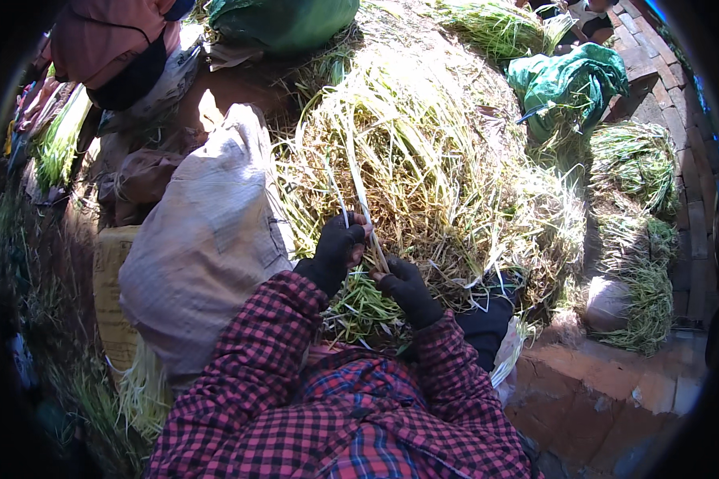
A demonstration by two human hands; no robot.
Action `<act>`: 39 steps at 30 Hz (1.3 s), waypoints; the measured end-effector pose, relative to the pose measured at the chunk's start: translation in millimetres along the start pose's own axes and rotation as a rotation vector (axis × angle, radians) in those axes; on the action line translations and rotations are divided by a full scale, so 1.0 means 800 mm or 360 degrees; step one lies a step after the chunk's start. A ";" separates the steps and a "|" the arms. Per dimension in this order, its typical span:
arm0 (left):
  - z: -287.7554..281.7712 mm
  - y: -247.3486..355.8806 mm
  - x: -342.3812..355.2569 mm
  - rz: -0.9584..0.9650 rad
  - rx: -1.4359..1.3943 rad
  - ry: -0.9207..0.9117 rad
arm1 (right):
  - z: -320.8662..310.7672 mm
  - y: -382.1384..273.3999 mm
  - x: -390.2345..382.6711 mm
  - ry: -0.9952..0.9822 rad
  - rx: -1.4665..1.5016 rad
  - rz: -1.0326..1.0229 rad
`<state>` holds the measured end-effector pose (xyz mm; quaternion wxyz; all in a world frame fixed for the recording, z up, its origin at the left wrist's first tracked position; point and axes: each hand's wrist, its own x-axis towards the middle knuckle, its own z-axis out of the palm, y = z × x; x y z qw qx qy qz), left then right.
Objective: The person sits on the ground and processes long, white plant fibers by hand. They repeatedly pull, align, and separate strands from a large pile, occasionally placing processed bundles aside.
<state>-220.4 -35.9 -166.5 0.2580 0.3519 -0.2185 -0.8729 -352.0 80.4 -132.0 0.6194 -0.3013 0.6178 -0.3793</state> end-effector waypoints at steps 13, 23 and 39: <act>0.015 -0.013 0.002 0.0400 0.0495 0.0433 | 0.032 -0.001 0.022 0.0549 0.0155 -0.0169; 0.024 -0.028 -0.005 0.0831 0.1207 0.0489 | 0.020 0.007 0.021 0.0491 0.0022 -0.0079; -0.009 0.073 -0.008 0.0723 0.0001 0.0564 | -0.025 0.079 -0.055 0.0202 -0.0650 0.0023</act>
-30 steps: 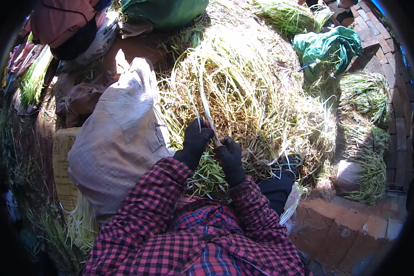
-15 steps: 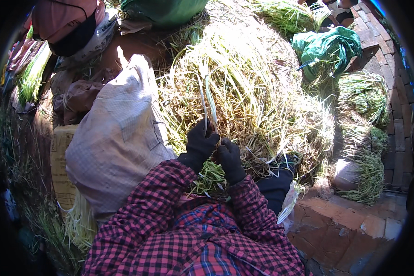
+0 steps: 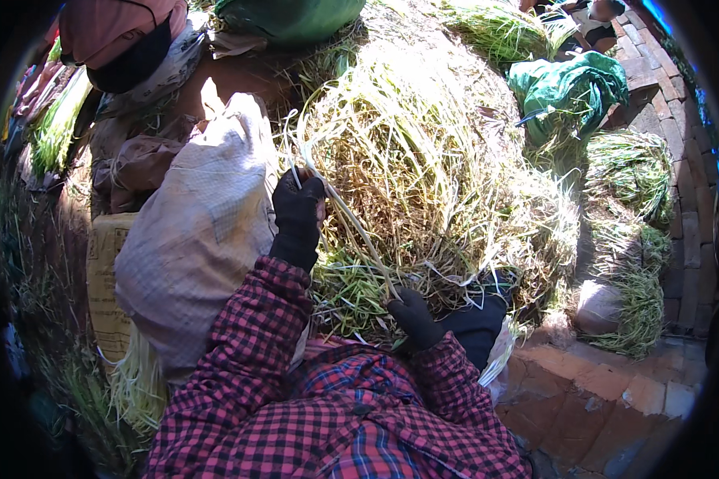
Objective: The person sits on the ground and processes long, white plant fibers by hand. They repeatedly pull, align, and separate strands from a large pile, occasionally placing processed bundles aside.
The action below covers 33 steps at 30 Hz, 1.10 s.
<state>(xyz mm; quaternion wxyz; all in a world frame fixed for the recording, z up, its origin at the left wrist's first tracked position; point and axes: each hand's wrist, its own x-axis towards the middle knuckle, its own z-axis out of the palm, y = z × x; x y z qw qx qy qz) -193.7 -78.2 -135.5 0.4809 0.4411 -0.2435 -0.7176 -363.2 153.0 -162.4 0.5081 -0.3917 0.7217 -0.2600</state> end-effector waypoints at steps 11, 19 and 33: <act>-0.004 0.017 0.001 -0.0189 -0.0161 -0.0122 | -0.203 0.058 -0.040 0.1107 -0.1318 0.0115; -0.033 -0.013 0.022 -0.0167 -0.0188 0.0024 | -0.273 0.176 -0.022 0.1419 -0.0871 0.0371; -0.036 -0.037 0.022 -0.0401 0.0163 -0.0084 | 0.017 -0.080 0.061 -0.0195 -0.0227 -0.0450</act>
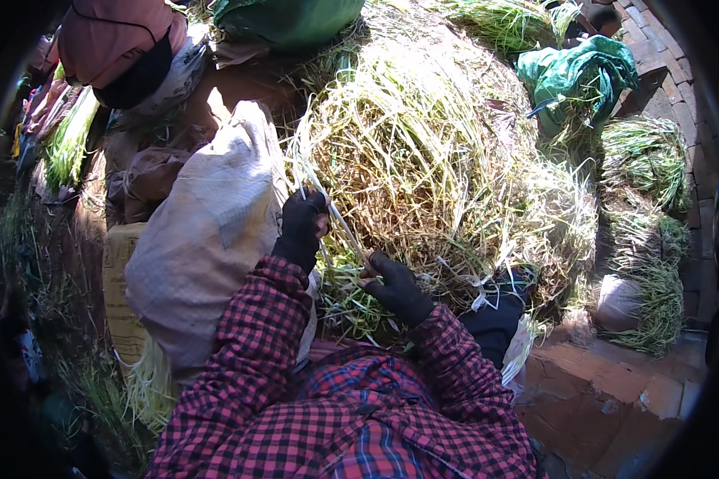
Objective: The person sits on the ground and processes long, white plant fibers by hand. They repeatedly pull, align, and separate strands from a large pile, occasionally placing processed bundles aside.
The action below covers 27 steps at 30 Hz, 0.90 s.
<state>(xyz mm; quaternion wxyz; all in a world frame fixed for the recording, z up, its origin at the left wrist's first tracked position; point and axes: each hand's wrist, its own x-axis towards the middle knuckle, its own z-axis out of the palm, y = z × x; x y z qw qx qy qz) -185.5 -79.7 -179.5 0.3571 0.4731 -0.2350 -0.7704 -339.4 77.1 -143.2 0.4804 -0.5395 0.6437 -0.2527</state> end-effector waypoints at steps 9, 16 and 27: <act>0.020 -0.006 -0.013 -0.0093 -0.0074 -0.0324 | -0.022 0.018 -0.048 0.0851 0.0538 0.0263; 0.035 -0.064 -0.021 -0.0008 0.0275 -0.0431 | 0.029 0.005 -0.028 0.0528 -0.0662 0.0354; 0.060 -0.052 -0.055 0.0089 0.0224 -0.0383 | 0.028 -0.003 -0.019 0.0492 -0.0622 0.0378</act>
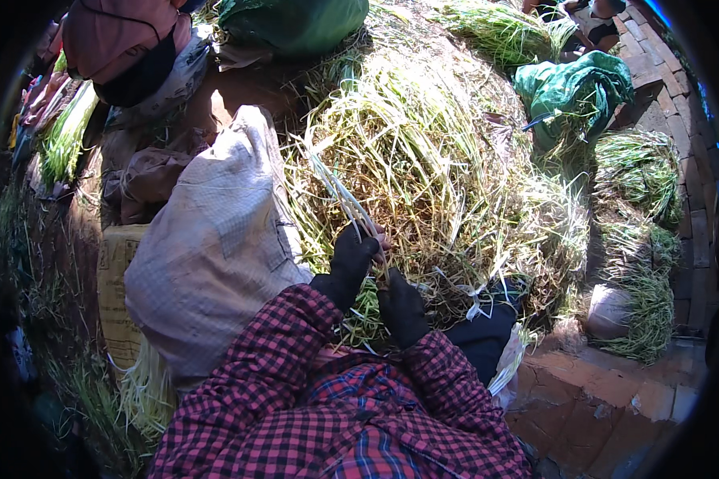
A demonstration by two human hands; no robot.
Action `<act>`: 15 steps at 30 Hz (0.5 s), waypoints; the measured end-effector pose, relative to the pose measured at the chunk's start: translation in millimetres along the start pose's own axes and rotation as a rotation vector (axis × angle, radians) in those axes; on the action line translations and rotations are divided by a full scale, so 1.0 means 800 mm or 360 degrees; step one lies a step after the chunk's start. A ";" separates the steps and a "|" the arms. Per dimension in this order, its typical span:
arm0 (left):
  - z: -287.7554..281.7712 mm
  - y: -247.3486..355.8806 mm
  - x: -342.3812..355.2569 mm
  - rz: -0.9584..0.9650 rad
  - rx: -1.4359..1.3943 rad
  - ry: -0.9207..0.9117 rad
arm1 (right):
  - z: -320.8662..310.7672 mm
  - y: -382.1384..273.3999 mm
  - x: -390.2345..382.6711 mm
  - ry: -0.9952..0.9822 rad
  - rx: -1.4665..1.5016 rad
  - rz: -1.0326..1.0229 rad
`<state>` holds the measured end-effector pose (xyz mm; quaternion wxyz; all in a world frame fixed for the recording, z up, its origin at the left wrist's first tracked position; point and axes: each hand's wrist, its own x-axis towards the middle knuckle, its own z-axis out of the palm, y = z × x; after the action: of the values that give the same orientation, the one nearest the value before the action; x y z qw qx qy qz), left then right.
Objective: The person sits on the ground and processes long, white plant fibers by hand. They repeatedly pull, align, and separate strands from a large pile, occasionally placing processed bundles aside.
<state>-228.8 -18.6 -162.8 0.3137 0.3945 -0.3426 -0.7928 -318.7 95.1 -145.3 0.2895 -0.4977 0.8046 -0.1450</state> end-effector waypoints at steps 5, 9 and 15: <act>0.014 0.013 -0.008 -0.0078 -0.0207 -0.0261 | 0.018 0.103 0.017 0.0191 -0.0072 0.0094; 0.006 0.014 0.000 -0.0280 -0.0301 -0.0609 | -0.019 0.153 0.040 0.0305 0.0905 0.0098; 0.005 0.036 -0.005 -0.0516 -0.0165 -0.0639 | -0.067 -0.016 0.076 -0.0205 0.1697 -0.0294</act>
<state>-223.2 -30.6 -136.5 0.1280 0.2624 -0.2893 -0.9116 -362.4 32.5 -115.7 0.5365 -0.3583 0.5531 -0.5271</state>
